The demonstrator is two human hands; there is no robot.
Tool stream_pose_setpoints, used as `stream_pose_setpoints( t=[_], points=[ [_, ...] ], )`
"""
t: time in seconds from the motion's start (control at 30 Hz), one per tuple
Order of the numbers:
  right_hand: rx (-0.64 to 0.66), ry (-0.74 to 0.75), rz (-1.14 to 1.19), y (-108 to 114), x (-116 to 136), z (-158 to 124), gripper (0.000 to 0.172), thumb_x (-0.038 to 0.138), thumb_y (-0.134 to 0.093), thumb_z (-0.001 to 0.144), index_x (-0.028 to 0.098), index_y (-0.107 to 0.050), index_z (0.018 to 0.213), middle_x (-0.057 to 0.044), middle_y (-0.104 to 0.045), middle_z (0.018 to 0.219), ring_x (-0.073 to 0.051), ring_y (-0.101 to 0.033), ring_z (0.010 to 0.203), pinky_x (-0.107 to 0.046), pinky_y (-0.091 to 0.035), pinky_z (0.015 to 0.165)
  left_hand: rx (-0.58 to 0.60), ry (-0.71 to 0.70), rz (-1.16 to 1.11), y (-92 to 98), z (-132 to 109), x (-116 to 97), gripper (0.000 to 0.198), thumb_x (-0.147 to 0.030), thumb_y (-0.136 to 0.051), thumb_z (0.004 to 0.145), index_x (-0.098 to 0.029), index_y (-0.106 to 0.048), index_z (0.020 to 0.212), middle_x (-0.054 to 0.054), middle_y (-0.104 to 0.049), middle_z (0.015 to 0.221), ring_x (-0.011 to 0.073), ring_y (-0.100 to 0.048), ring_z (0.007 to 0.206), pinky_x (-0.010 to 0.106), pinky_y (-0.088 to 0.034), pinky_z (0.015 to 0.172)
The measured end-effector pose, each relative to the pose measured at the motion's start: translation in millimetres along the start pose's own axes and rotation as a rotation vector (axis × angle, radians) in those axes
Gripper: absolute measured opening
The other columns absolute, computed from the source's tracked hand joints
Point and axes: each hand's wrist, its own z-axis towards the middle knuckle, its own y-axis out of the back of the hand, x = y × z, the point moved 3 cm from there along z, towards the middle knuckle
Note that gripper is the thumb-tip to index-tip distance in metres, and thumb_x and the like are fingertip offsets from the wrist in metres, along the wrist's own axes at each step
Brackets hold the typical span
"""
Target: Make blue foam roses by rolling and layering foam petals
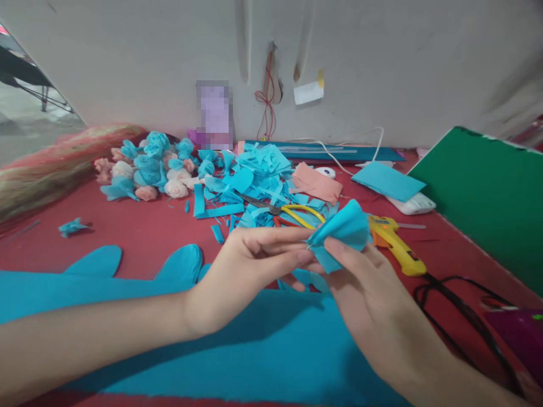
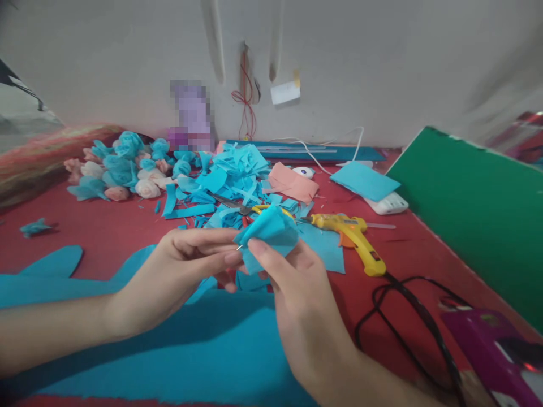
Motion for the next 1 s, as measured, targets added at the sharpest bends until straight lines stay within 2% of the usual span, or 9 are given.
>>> stream_pose_setpoints(
  t=[0.1, 0.27, 0.4, 0.5, 0.6, 0.7, 0.8, 1.0],
  points=[
    [0.004, 0.013, -0.021, 1, 1, 0, 0.014, 0.021, -0.047, 0.083, 0.026, -0.060, 0.080, 0.001, -0.064, 0.080, -0.015, -0.063, 0.070, -0.023, -0.054, 0.052, -0.017, 0.015, -0.011, 0.8, 0, 2, 0.019, -0.013, -0.063, 0.071, -0.019, -0.069, 0.088, 0.000, -0.070, 0.070, 0.0100, -0.064, 0.059, 0.014, -0.053, 0.049],
    [0.004, 0.031, -0.087, 3, 2, 2, 0.011, 0.023, -0.046, 0.083, 0.024, -0.054, 0.075, 0.001, -0.060, 0.072, -0.013, -0.059, 0.061, -0.023, -0.051, 0.049, -0.005, -0.004, -0.028, -0.4, 1, 1, 0.017, -0.010, -0.064, 0.069, -0.018, -0.068, 0.083, -0.001, -0.066, 0.073, 0.0057, -0.058, 0.052, 0.015, -0.053, 0.051],
    [-0.025, 0.010, -0.092, 4, 0, 3, 0.013, 0.024, -0.047, 0.083, 0.023, -0.049, 0.070, 0.001, -0.055, 0.067, -0.013, -0.056, 0.061, -0.023, -0.050, 0.051, -0.019, -0.087, 0.091, 1.8, 1, -2, 0.016, -0.014, -0.066, 0.069, -0.021, -0.066, 0.083, -0.002, -0.062, 0.090, 0.0066, -0.057, 0.066, 0.014, -0.051, 0.057],
    [-0.036, 0.011, -0.070, 3, -1, 2, 0.009, 0.023, -0.050, 0.080, 0.023, -0.051, 0.072, 0.001, -0.056, 0.070, -0.014, -0.057, 0.062, -0.025, -0.051, 0.053, -0.013, -0.146, 0.183, 3.8, 0, -3, 0.014, -0.018, -0.065, 0.070, -0.022, -0.064, 0.083, -0.003, -0.060, 0.090, 0.0077, -0.057, 0.072, 0.014, -0.050, 0.059],
    [-0.033, -0.011, -0.093, 4, -5, -1, 0.003, 0.026, -0.055, 0.078, 0.024, -0.054, 0.075, 0.001, -0.057, 0.067, -0.014, -0.055, 0.055, -0.025, -0.048, 0.045, -0.027, -0.157, 0.264, 5.0, -1, -5, 0.014, -0.024, -0.065, 0.070, -0.021, -0.061, 0.083, -0.001, -0.060, 0.088, 0.0105, -0.056, 0.073, 0.018, -0.050, 0.058],
    [-0.068, -0.032, -0.081, 7, -10, -2, 0.006, 0.030, -0.057, 0.077, 0.025, -0.056, 0.075, 0.001, -0.056, 0.063, -0.013, -0.053, 0.052, -0.025, -0.046, 0.042, -0.049, -0.194, 0.327, 5.2, -1, -7, 0.014, -0.024, -0.065, 0.070, -0.020, -0.060, 0.082, -0.001, -0.059, 0.084, 0.0119, -0.056, 0.074, 0.019, -0.051, 0.058],
    [-0.078, -0.027, -0.068, 8, -12, -3, 0.007, 0.031, -0.059, 0.076, 0.025, -0.056, 0.074, 0.001, -0.056, 0.064, -0.013, -0.053, 0.054, -0.025, -0.047, 0.044, -0.066, -0.236, 0.385, 5.0, 0, -11, 0.009, -0.020, -0.062, 0.071, -0.018, -0.060, 0.080, 0.000, -0.059, 0.082, 0.0117, -0.056, 0.073, 0.018, -0.050, 0.056],
    [-0.034, -0.026, -0.104, 10, -10, -3, 0.004, 0.028, -0.057, 0.079, 0.026, -0.059, 0.082, -0.001, -0.063, 0.079, -0.017, -0.061, 0.069, -0.028, -0.053, 0.053, -0.078, -0.281, 0.468, 6.1, 0, -15, 0.004, -0.018, -0.062, 0.072, -0.017, -0.062, 0.076, 0.000, -0.062, 0.079, 0.0107, -0.056, 0.069, 0.019, -0.049, 0.058]
  ],
)
